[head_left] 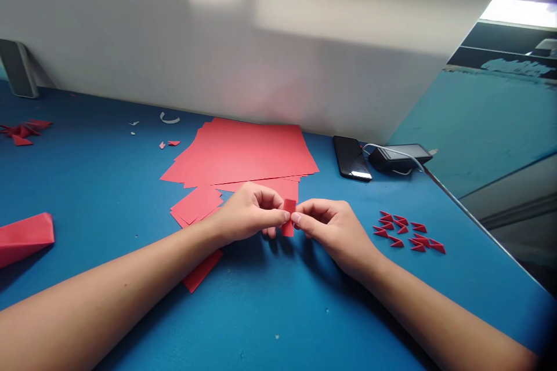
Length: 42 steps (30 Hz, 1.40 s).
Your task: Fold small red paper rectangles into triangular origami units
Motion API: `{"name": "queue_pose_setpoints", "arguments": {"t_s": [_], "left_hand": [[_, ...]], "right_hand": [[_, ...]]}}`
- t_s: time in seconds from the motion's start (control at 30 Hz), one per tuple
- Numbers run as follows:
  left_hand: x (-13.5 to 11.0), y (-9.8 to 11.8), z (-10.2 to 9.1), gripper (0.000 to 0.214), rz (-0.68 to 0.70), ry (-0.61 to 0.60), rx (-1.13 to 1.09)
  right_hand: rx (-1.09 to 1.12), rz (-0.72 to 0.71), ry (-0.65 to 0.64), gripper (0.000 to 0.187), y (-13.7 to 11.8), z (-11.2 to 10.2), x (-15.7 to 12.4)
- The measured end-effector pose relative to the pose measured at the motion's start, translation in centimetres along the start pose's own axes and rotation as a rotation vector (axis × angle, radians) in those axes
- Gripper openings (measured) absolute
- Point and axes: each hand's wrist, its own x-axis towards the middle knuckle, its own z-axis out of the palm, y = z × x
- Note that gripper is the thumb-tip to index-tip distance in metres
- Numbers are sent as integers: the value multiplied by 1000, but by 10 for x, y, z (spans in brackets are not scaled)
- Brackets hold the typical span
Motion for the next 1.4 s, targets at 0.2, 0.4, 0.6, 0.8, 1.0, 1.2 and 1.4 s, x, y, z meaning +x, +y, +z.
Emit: {"name": "queue_pose_setpoints", "arguments": {"t_s": [0.2,0.4,0.6,0.8,1.0,1.2,1.4], "left_hand": [[1,-4,0,20,51,-23,-47],[-1,-4,1,23,65,58,-88],[-2,0,1,20,100,97,-118],[-1,0,1,17,105,140,-109],[-1,-1,2,22,101,158,-98],[-2,1,6,27,100,130,-38],[-2,2,4,28,107,150,19]], "right_hand": [[7,-18,2,21,1,1,0],[16,14,-3,22,1,2,2],[17,35,13,22,2,0,1],[12,26,10,21,3,2,2],[3,31,41,20,5,4,1],[49,18,66,21,5,5,1],[98,-38,65,21,4,6,2]]}}
